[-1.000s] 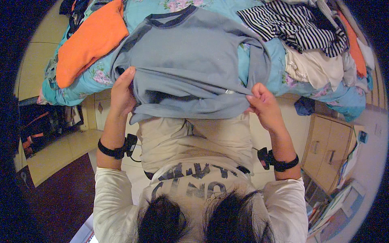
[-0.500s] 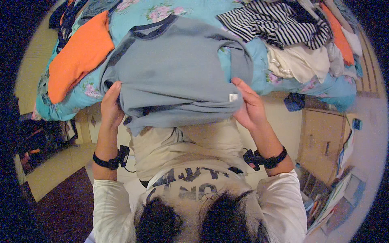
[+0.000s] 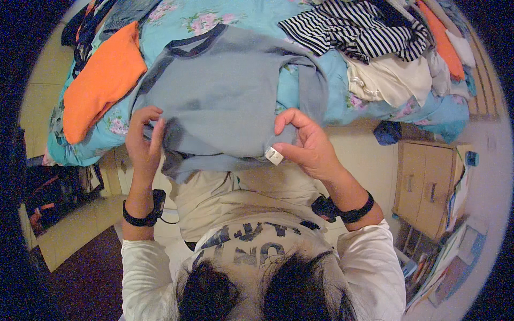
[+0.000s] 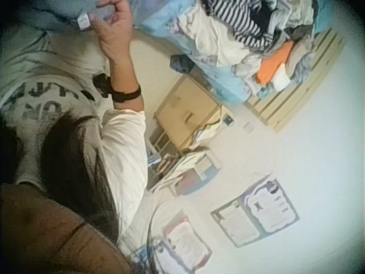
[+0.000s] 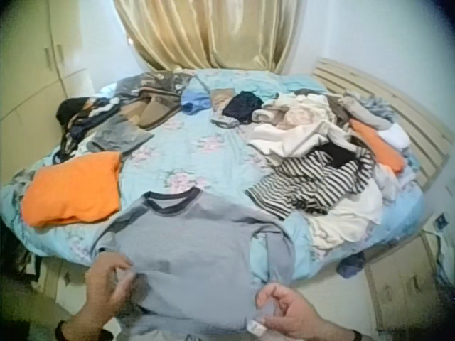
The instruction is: The person picks up and folds multiple items of clothing, including an orange zippered jacket, a light blue long-sleeved shirt, and a pair of denim shorts, on a bed.
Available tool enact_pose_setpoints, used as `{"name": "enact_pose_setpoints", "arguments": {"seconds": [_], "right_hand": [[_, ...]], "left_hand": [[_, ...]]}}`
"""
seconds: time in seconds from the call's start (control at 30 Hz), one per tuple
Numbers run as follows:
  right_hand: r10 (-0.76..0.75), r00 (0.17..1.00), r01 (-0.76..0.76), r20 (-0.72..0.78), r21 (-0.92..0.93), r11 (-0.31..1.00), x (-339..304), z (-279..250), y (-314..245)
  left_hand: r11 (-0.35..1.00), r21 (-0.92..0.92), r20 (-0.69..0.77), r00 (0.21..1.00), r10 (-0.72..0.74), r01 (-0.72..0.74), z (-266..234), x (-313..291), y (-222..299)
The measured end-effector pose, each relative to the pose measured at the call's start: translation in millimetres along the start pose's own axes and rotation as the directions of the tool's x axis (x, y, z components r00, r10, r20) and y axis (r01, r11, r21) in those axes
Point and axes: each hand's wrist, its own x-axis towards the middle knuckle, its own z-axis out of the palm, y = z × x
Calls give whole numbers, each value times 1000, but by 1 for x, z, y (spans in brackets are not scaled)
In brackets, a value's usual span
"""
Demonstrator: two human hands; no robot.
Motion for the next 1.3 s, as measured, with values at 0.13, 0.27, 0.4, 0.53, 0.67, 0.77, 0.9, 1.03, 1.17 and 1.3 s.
{"name": "enact_pose_setpoints", "arguments": {"seconds": [0.13,0.27,0.4,0.53,0.67,0.77,0.9,1.03,1.17,1.3], "right_hand": [[-46,996,51,-75,78,996,9,18,5],[-59,986,88,-157,188,978,19,39,4],[-36,985,61,-170,147,987,17,36,8],[-46,985,73,-166,159,985,16,39,8],[-50,985,80,-167,181,980,17,39,9],[-79,984,111,-161,202,973,16,41,6],[-142,979,148,-149,30,989,8,21,2],[-231,972,221,-32,-195,956,-12,-11,-14],[-210,974,168,-81,-359,918,-35,-37,-8],[-396,899,67,-186,-836,544,-36,-27,3]], "left_hand": [[910,-39,132,900,414,-413,14,-7,52],[907,-185,136,904,405,-378,32,-14,61],[951,-266,236,946,224,-158,30,-5,59],[952,-282,224,957,187,-120,30,-3,57],[969,-226,228,962,153,-100,29,-1,48],[972,-199,260,950,174,-124,29,-1,38],[971,-77,266,934,238,-225,28,-4,22],[940,274,340,935,101,-201,1,-36,-19],[978,208,421,899,-120,34,-15,-78,-43],[970,181,325,922,-213,161,-17,-89,-33]]}}
